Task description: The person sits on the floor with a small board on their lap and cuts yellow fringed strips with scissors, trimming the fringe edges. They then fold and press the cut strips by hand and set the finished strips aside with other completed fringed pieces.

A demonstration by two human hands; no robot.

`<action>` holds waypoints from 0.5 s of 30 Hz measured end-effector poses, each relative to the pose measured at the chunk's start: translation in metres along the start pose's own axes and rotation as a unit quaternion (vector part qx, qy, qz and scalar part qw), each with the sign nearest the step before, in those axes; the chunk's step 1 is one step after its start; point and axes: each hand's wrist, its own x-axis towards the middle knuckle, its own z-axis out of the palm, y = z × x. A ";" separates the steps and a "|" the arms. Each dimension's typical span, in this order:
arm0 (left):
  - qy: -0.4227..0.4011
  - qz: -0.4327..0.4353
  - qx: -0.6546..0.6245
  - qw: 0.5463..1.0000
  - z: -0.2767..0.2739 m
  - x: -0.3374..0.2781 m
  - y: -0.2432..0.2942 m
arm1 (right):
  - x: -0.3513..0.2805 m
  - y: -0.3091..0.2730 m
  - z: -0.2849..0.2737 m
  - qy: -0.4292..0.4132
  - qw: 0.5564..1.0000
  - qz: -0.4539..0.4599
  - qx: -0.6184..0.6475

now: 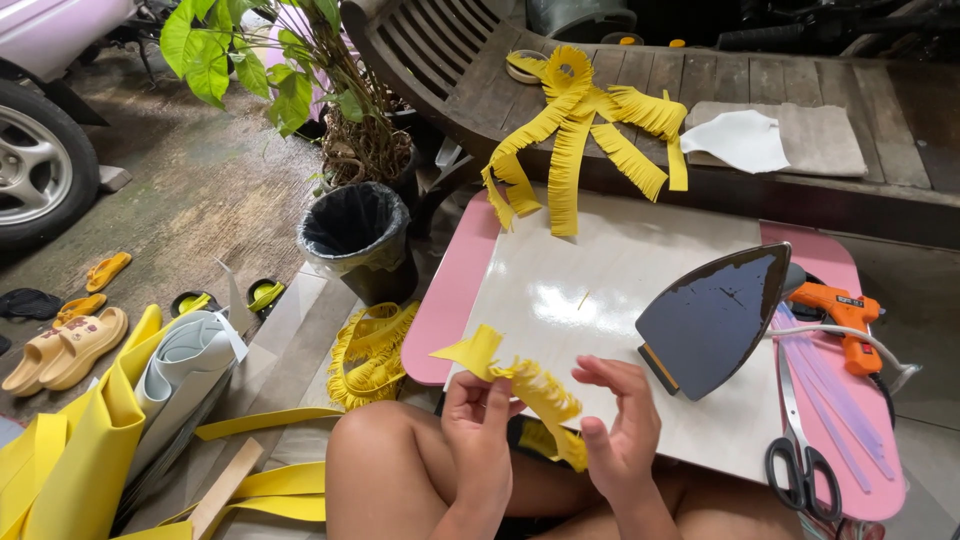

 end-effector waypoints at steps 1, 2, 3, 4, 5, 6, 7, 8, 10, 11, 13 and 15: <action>0.000 0.000 0.000 1.000 -0.001 0.001 0.000 | 0.003 -0.002 0.000 0.000 1.000 -0.001 0.000; 0.006 0.003 -0.042 0.999 -0.003 0.003 -0.001 | 0.006 -0.005 0.000 -0.046 0.996 0.065 0.029; 0.012 0.006 -0.083 0.996 -0.005 0.004 -0.001 | 0.008 -0.007 0.001 -0.092 0.985 0.131 0.057; 0.013 0.007 -0.083 0.996 -0.004 0.004 0.002 | 0.009 -0.005 0.001 -0.092 0.985 0.131 0.057; 0.017 0.013 -0.081 0.997 -0.004 0.004 0.006 | 0.009 -0.003 0.002 -0.139 0.968 0.196 0.073; 0.022 0.019 -0.078 0.997 -0.004 0.004 0.009 | 0.009 -0.001 0.003 -0.185 0.944 0.261 0.088; 0.022 0.019 -0.078 0.997 -0.005 0.004 0.011 | 0.006 0.006 0.005 -0.185 0.944 0.260 0.088; 0.012 0.034 -0.073 0.997 -0.006 0.004 0.012 | 0.003 0.013 0.006 -0.173 0.922 0.314 0.146; 0.003 0.047 -0.067 0.997 -0.009 0.003 0.011 | 0.000 0.019 0.008 -0.160 0.894 0.367 0.202; 0.007 0.060 -0.057 0.997 -0.011 0.004 0.008 | 0.000 0.019 0.009 -0.151 0.882 0.391 0.217; 0.010 0.073 -0.048 0.996 -0.014 0.004 0.004 | -0.002 0.020 0.010 -0.142 0.869 0.413 0.232; -0.031 0.018 -0.117 0.993 -0.015 0.003 0.003 | -0.006 0.024 0.012 -0.099 0.880 0.391 0.252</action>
